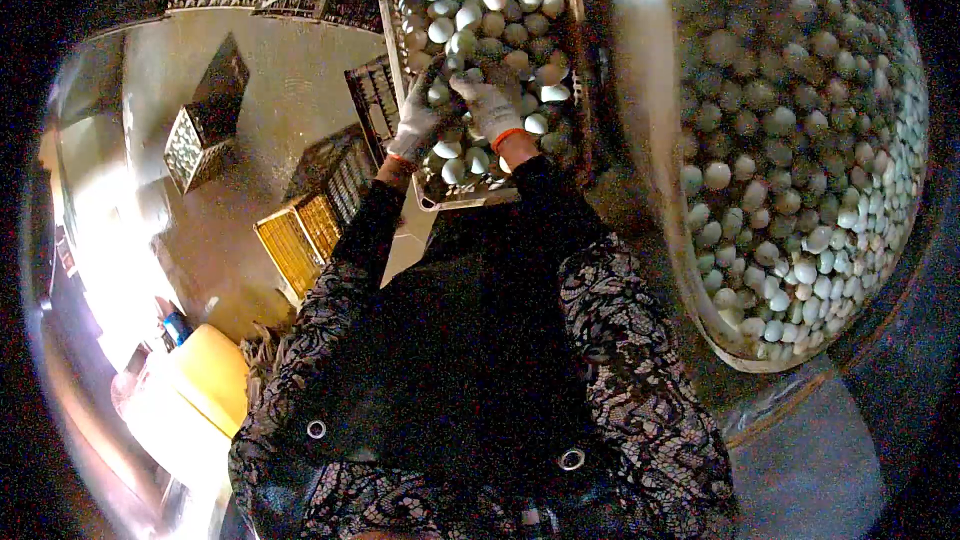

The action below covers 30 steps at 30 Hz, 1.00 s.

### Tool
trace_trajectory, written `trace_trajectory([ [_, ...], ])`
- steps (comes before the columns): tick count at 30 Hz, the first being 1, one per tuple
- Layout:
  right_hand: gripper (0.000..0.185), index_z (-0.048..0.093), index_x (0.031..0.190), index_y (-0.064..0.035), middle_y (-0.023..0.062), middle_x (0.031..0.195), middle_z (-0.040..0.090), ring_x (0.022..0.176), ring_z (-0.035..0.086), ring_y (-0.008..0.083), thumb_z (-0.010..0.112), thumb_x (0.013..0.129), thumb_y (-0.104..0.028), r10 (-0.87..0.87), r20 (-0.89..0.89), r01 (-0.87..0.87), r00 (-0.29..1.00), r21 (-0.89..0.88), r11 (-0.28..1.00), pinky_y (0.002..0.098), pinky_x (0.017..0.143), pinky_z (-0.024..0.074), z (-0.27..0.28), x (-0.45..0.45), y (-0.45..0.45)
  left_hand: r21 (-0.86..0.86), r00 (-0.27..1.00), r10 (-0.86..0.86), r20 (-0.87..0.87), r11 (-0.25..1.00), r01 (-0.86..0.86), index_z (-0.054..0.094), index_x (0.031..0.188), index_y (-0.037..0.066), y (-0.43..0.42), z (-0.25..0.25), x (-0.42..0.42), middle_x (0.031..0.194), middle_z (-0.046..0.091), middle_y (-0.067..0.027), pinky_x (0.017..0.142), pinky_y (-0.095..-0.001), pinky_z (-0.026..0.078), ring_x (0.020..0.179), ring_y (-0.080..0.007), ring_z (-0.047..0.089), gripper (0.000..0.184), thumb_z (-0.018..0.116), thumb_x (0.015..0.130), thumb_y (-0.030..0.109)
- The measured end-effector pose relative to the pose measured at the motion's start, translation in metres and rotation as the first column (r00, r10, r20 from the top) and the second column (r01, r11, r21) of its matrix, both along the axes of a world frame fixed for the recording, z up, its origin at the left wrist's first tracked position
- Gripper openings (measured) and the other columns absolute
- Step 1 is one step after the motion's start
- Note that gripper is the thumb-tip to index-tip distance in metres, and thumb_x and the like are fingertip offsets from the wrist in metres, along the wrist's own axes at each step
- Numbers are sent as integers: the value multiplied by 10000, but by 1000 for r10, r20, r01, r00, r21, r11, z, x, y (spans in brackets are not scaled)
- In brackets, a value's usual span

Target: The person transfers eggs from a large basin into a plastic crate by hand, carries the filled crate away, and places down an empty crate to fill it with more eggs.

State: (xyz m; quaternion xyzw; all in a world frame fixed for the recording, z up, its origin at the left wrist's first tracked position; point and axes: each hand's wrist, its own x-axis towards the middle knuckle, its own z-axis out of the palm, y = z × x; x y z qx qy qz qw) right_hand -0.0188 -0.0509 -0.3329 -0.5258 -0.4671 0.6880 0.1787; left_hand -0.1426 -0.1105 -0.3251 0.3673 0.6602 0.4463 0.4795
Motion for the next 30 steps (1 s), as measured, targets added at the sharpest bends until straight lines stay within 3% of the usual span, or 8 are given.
trace_trajectory([
  [1, 494, 629, 1106, -43, 131, 1093, 628, 997, 591, 237, 715, 744, -367, 25, 186, -54, 982, 154, 987, 330, 840, 475, 30, -1, 6, 55, 952, 6, -305, 998, 12, 393, 1377, 131, -2, 19, 5, 1171, 522, -138, 966, -392, 436, 1130, -289, 501, 797, 772, 680, 208],
  [3, 502, 618, 1128, -89, 170, 1087, 617, 988, 596, 315, 728, 700, -327, -34, 391, -187, 920, 513, 838, 372, 851, 482, 37, 2, 1, 3, 910, -12, -414, 1000, 14, 387, 1381, 132, -15, 26, 18, 1204, 500, -145, 969, -397, 431, 1144, -299, 488, 782, 754, 697, 228],
  [8, 517, 571, 1187, -155, 146, 1171, 550, 997, 568, 346, 710, 700, -260, 64, 493, -428, 868, 676, 600, 419, 833, 483, 33, 10, 4, -227, 508, -208, -836, 973, 25, 355, 1399, 135, -19, 43, 29, 1367, 392, -176, 986, -422, 411, 1212, -345, 421, 718, 668, 783, 329],
  [14, 516, 508, 1277, -225, 163, 1351, 440, 1254, 382, 391, 597, 784, -350, 34, 825, -752, 563, 495, 436, 530, 1004, 333, 44, 28, -2, -194, 500, -188, -845, 980, 41, 408, 1354, 172, -22, 66, 33, 1418, 298, -202, 1074, -515, 255, 1312, -428, 280, 617, 629, 779, 218],
  [15, 609, 332, 1405, -285, 100, 1478, 269, 1325, 295, 363, 551, 854, -423, 14, 879, -759, 477, 404, 510, 472, 1016, 378, 36, 34, -11, -92, 435, -175, -883, 974, 206, 471, 1304, 175, -27, 45, 32, 1429, 306, -167, 1074, -510, 258, 1326, -427, 258, 533, 610, 794, 241],
  [18, 603, 323, 1412, -280, 94, 1479, 278, 1329, 290, 364, 544, 864, -404, 16, 860, -763, 510, 444, 469, 484, 1029, 367, 33, 45, -15, -79, 198, -190, -962, 882, 464, 581, 1206, 191, -12, 28, 22, 1417, 370, -89, 1076, -521, 231, 1337, -382, 278, 427, 562, 827, 385],
  [24, 527, 421, 1365, -240, 182, 1423, 350, 1243, 412, 381, 560, 856, -237, 8, 763, -643, 646, 539, 545, 469, 979, 406, 16, 80, -31, -393, 204, -434, -878, 895, 213, 282, 1451, 193, -4, 49, 4, 1504, 178, -196, 1122, -487, 146, 1389, -392, 148, 782, 503, 815, 590],
  [30, 526, 408, 1370, -290, 132, 1497, 228, 1243, 432, 329, 547, 863, -306, -1, 776, -634, 631, 517, 575, 465, 960, 418, 45, 83, -29, -487, 197, -520, -831, 852, 194, 305, 1444, 218, -28, 51, 24, 1512, 178, -182, 1141, -481, 105, 1406, -385, 88, 698, 451, 851, 555],
])
